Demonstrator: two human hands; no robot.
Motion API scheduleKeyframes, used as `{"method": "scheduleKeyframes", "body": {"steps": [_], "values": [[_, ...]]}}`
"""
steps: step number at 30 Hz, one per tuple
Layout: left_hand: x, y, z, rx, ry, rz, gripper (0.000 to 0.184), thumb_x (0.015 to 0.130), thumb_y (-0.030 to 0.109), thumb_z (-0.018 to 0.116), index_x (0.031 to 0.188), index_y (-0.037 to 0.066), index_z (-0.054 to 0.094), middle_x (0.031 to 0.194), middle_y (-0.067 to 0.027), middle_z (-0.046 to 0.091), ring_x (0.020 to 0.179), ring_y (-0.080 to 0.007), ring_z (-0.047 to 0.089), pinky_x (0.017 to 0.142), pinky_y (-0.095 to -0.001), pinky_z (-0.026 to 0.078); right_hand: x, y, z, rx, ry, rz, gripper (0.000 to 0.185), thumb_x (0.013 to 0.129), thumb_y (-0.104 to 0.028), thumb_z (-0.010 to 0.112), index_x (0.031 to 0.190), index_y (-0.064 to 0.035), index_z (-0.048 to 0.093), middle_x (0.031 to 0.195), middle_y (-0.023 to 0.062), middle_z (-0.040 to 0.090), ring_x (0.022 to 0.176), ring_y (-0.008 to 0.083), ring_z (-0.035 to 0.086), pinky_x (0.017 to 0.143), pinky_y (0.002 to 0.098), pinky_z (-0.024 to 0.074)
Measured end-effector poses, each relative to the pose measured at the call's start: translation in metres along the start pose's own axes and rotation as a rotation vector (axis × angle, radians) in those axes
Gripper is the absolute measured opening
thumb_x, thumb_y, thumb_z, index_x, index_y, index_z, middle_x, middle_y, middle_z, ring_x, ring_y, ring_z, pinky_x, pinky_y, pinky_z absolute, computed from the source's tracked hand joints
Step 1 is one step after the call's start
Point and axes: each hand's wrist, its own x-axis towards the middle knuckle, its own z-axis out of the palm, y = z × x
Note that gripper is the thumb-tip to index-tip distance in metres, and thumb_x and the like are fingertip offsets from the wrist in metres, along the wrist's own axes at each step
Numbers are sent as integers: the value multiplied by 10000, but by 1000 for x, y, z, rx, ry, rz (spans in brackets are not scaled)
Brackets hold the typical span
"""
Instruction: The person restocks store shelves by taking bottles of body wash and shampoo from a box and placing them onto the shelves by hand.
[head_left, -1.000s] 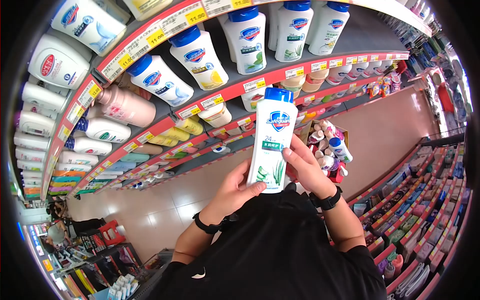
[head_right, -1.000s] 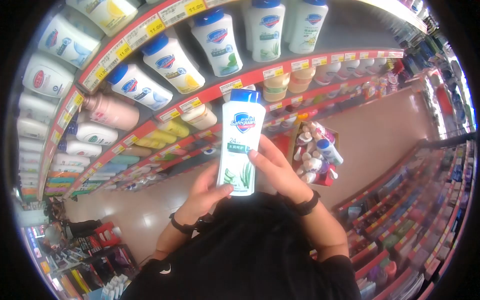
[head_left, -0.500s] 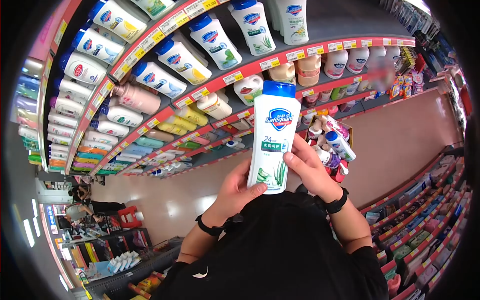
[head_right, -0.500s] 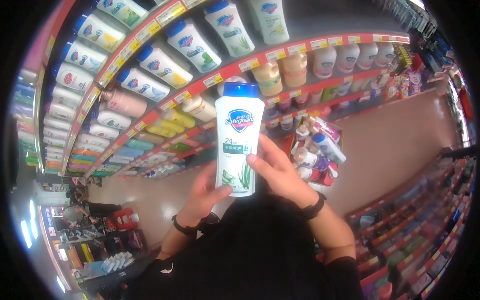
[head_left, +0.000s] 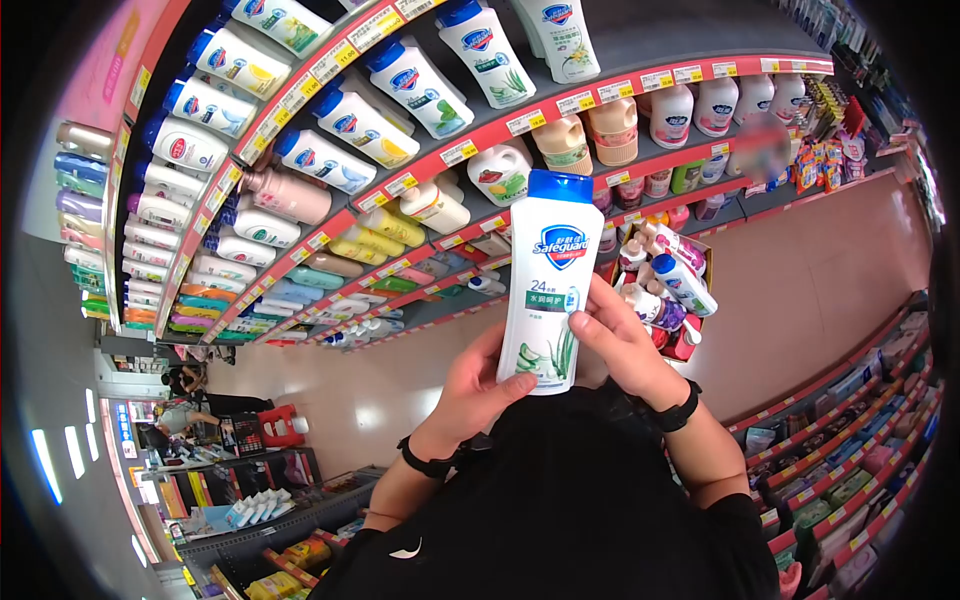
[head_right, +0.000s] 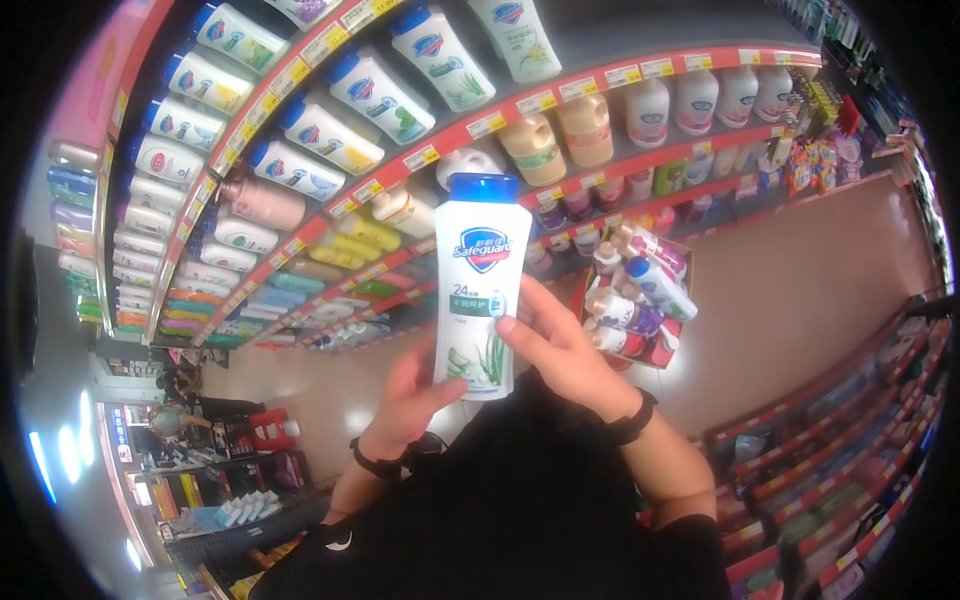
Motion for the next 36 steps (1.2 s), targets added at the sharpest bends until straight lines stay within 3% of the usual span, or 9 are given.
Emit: {"method": "scheduleKeyframes", "body": {"steps": [7, 15, 16, 19, 21, 23, 26, 33, 36], "values": [[3, 1, -5, 53, 11, 34, 685, 965, 77, 723, 1540, -24, 366, 1439, -110, 553, 1305, -203, 566, 1103, -374, 471, 2, 3, -1, -21, 23, -2, 559, 1062, -132, 550, 1566, -1, 346, 1514, 118, 494, 1413, 221, 450, 1167, 401, 369], [2, -1, -14, 37, -2, -67, 623, 972, 70, 706, 1510, -24, 406, 1418, -97, 564, 1305, -186, 553, 1097, -367, 462, 10, 7, 2, 21, 28, 72, 539, 1071, -140, 551, 1559, -15, 359, 1468, 98, 531, 1369, 196, 486, 1153, 382, 384], [1, -4, -15, 27, 14, -58, 619, 974, 71, 704, 1510, -22, 408, 1412, -94, 568, 1286, -180, 563, 1072, -355, 475, 10, 6, 3, -57, 23, 81, 560, 1071, -241, 549, 1558, -39, 359, 1475, 76, 530, 1366, 182, 491, 1147, 376, 384], [2, -9, -19, 12, 29, -54, 614, 979, 78, 701, 1511, -17, 409, 1397, -86, 576, 1246, -167, 581, 1010, -327, 498, 13, 8, 3, -61, 18, 76, 551, 1073, -247, 549, 1551, -41, 369, 1464, 70, 535, 1354, 171, 497, 1138, 360, 390], [3, -9, -21, 12, 30, -60, 613, 982, 83, 700, 1513, -13, 410, 1389, -83, 581, 1224, -160, 590, 975, -311, 508, 15, 8, 2, -42, 18, 83, 542, 1077, -240, 542, 1550, -38, 369, 1443, 68, 550, 1332, 161, 509, 1133, 354, 393], [2, -9, -20, -4, 42, -62, 615, 988, 97, 699, 1520, -5, 407, 1368, -72, 592, 1166, -138, 605, 895, -283, 514, 16, 15, -3, -57, -17, 85, 541, 1080, -135, 536, 1570, -16, 342, 1494, 92, 512, 1395, 193, 463, 1166, 368, 365], [3, -7, -19, 1, 50, -64, 616, 987, 106, 703, 1520, 2, 412, 1341, -62, 602, 1103, -121, 609, 854, -274, 515, 16, 18, -3, -23, -20, 81, 540, 1082, -137, 533, 1571, -13, 339, 1505, 97, 502, 1415, 197, 445, 1176, 367, 352], [2, -5, -19, 43, 77, -112, 603, 986, 127, 708, 1504, -3, 429, 1300, -52, 609, 1020, -102, 599, 813, -266, 514, 15, 20, -5, -25, -16, 49, 536, 1081, -135, 534, 1566, -7, 344, 1503, 99, 505, 1418, 196, 443, 1175, 366, 354], [0, -7, -23, 69, 65, -101, 602, 988, 127, 704, 1505, -6, 427, 1314, -56, 606, 1036, -105, 602, 813, -264, 512, 15, 18, 0, -86, 13, 51, 517, 1082, -215, 534, 1533, -13, 381, 1414, 71, 572, 1318, 164, 527, 1129, 354, 397]]}}
